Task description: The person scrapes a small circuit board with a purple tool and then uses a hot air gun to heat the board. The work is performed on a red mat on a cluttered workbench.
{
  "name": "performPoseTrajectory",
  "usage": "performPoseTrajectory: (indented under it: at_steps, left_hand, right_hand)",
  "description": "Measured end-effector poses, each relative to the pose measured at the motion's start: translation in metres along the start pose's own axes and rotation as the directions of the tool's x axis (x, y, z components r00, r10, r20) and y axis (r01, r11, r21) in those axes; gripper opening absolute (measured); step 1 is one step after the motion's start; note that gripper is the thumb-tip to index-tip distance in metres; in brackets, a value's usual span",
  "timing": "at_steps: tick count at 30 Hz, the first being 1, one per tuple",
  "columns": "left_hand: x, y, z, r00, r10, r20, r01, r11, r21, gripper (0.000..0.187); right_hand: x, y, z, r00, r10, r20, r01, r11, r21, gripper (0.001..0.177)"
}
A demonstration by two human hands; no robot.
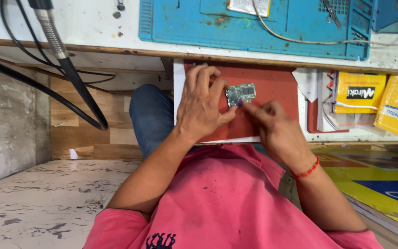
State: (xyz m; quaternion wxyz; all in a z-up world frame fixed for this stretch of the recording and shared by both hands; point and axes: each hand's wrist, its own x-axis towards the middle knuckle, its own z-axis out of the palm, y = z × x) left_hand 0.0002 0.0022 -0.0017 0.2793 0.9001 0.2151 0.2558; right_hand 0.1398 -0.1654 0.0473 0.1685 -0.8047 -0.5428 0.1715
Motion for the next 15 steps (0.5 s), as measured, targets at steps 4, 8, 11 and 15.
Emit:
performPoseTrajectory:
  at_steps: [4,8,11,15]
  left_hand:
    - [0.000,-0.001,0.000,1.000,-0.001,-0.005,0.001,1.000,-0.020,0.055]
    - [0.002,-0.002,-0.005,0.998,0.063,0.011,-0.063,0.998,0.007,0.053]
    - [0.001,-0.001,-0.003,0.997,0.073,0.013,-0.073,0.997,0.021,0.049]
    - [0.003,-0.002,-0.004,0.998,0.064,0.016,-0.064,0.998,0.021,0.048]
  right_hand:
    - [-0.001,0.004,0.002,0.996,0.048,-0.074,-0.050,0.998,-0.033,0.054]
    - [0.002,-0.001,-0.001,0.998,0.064,-0.007,-0.064,0.998,-0.030,0.054]
    - [0.001,0.002,-0.002,0.987,0.148,-0.061,-0.151,0.987,-0.045,0.048]
    - [0.001,0.008,-0.001,1.000,0.008,-0.020,-0.008,1.000,0.029,0.046]
